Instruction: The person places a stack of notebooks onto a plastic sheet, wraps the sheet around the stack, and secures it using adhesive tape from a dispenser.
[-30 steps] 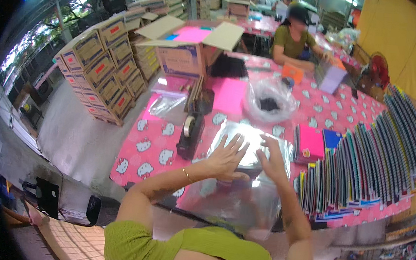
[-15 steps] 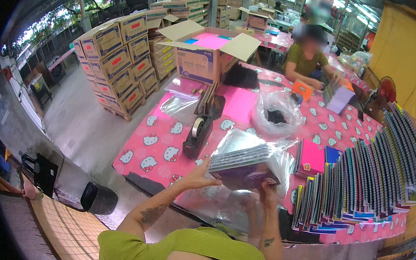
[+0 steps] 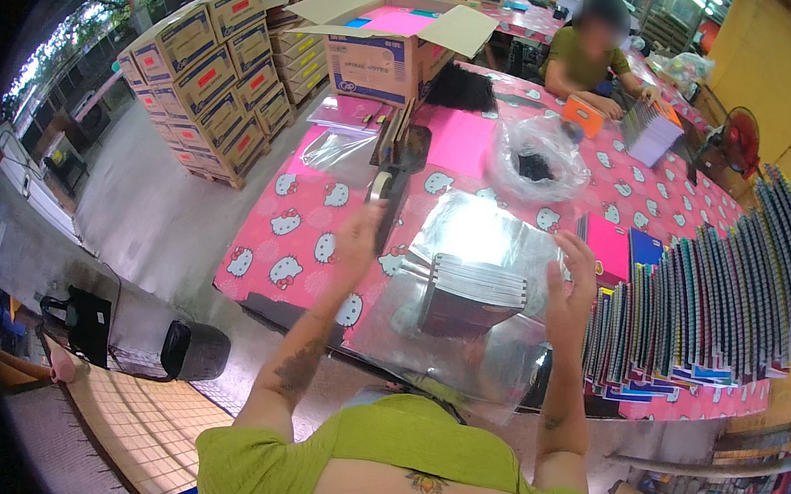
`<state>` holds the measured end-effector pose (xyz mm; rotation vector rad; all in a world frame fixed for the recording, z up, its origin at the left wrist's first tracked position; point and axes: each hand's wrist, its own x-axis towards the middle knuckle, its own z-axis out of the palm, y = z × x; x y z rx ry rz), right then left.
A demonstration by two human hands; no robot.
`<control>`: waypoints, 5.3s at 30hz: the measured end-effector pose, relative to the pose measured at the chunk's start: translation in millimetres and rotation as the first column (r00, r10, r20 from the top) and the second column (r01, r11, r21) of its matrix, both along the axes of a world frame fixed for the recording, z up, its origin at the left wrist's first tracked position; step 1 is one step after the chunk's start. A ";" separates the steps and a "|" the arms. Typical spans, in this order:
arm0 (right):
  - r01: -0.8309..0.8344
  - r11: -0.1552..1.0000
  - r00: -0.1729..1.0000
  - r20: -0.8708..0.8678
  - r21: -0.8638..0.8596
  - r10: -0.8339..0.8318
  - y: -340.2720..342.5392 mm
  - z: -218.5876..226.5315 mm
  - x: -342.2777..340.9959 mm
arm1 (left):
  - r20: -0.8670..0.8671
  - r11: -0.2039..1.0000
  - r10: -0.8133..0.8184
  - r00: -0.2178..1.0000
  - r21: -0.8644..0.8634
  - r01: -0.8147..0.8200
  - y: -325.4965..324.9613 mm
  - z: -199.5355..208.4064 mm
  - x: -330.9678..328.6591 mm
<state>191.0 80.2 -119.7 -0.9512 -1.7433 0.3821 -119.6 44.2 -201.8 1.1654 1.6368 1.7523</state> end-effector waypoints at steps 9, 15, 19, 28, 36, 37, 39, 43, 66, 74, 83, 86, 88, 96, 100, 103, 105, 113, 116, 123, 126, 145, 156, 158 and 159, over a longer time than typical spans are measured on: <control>-0.113 0.992 0.764 0.633 -0.063 0.127 -0.7 -1.8 -76.5 | 0.222 0.914 -0.125 0.967 -0.353 0.199 48.8 -114.8 -125.9; -0.149 0.971 0.757 0.611 -0.187 0.234 -20.0 18.5 -88.7 | 0.277 0.956 -0.098 0.956 -0.242 0.168 38.1 -103.3 -94.0; -0.170 0.981 0.781 0.593 -0.098 0.195 -23.1 11.9 -94.6 | 0.613 0.971 -0.031 0.790 -0.170 0.170 2.4 -149.1 -94.9; -0.090 0.991 0.748 0.650 -0.098 0.132 -30.3 11.0 -94.3 | -0.128 0.860 -0.509 0.851 -0.035 0.509 10.4 2.3 -45.9; -0.126 0.978 0.660 0.722 -0.165 0.207 -23.7 24.9 -79.5 | -0.602 0.543 -0.667 0.438 0.009 0.840 51.9 68.9 -2.2; -0.105 0.973 0.552 0.802 -0.207 0.230 -20.4 29.6 -70.7 | -0.570 0.544 -0.703 0.425 -0.046 0.838 53.2 73.2 -5.1; -0.139 0.967 0.423 0.871 -0.212 0.251 -25.0 33.9 -56.5 | -0.573 0.545 -0.704 0.421 -0.055 0.837 55.0 77.1 0.4; -0.216 0.971 0.634 0.771 0.103 0.059 -57.2 33.4 -34.3 | -0.604 0.588 -0.682 0.413 -0.117 0.800 50.9 67.5 24.2; -0.333 0.901 0.808 0.410 -0.277 0.424 5.2 -66.0 7.0 | -0.714 0.833 -0.406 0.571 -0.033 0.552 57.1 27.3 92.7; -0.199 0.903 0.813 0.450 -0.380 0.369 77.1 -23.9 -34.1 | -0.923 0.798 -0.215 0.320 0.023 0.603 4.6 109.4 88.0; -0.236 0.916 0.748 0.541 -0.324 0.384 67.5 25.2 -36.0 | -0.672 0.823 -0.394 0.627 0.046 0.567 -10.3 114.7 86.4; -0.500 0.858 0.856 0.085 -0.115 0.510 92.3 -29.7 -16.7 | -0.680 0.842 -0.296 0.671 0.146 0.519 -10.7 133.7 83.3; -0.587 0.716 0.773 0.000 -0.377 0.634 97.4 -48.4 -13.5 | -0.849 0.828 -0.310 0.428 -0.020 0.560 -4.4 105.3 86.3; -0.528 0.518 0.703 -0.004 -0.673 0.711 85.2 -41.3 -17.2 | -0.262 0.874 -0.457 0.850 0.043 0.483 5.9 114.1 62.9; -0.708 0.468 0.579 -0.055 -0.529 0.813 61.2 -33.8 4.7 | -0.446 0.622 -0.770 0.456 -0.365 0.693 22.5 26.7 31.7; -0.589 0.707 0.665 0.262 -0.390 0.699 38.2 -46.2 11.5 | -0.618 0.688 -0.694 0.369 -0.418 0.594 10.5 35.5 51.3; -0.465 0.818 0.689 0.441 -0.338 0.574 24.0 -51.5 4.3 | -0.710 0.743 -0.605 0.361 -0.342 0.575 0.8 27.9 53.3; -0.393 0.902 0.776 0.463 -0.176 0.429 11.7 -57.6 -4.3 | -0.743 0.729 -0.541 0.393 -0.182 0.660 1.0 26.1 56.1; -0.363 0.867 0.743 0.456 -0.341 0.491 23.6 -44.1 -10.5 | -0.541 0.726 -0.687 0.486 -0.473 0.500 16.5 40.3 66.2; -0.220 0.920 0.766 0.527 -0.325 0.370 43.8 -40.9 -17.0 | -0.978 0.949 -0.138 0.154 -0.085 0.304 28.3 31.9 92.2; -0.346 0.719 0.823 0.173 -0.602 0.541 67.0 -61.2 -4.4 | -0.311 0.585 -0.796 0.520 -0.619 0.524 61.4 32.9 54.3; -0.301 0.715 0.928 -0.021 -0.631 0.373 63.2 -83.3 3.1 | 0.365 0.880 0.012 0.931 -0.445 0.164 45.5 -79.0 -79.2; -0.384 0.646 0.899 -0.107 -0.660 0.424 55.4 -74.5 -15.5 | -0.490 0.899 0.176 0.854 -0.273 -0.342 -2.2 -133.1 -97.0; -0.360 0.675 0.908 -0.077 -0.644 0.411 56.2 -78.3 -9.9 | -0.773 0.852 -0.013 0.634 -0.340 -0.398 7.5 -93.5 -99.0; -0.328 0.703 0.922 -0.053 -0.631 0.383 57.2 -83.2 -3.7 | -0.797 0.855 -0.129 0.590 -0.391 -0.341 15.1 -43.1 -78.9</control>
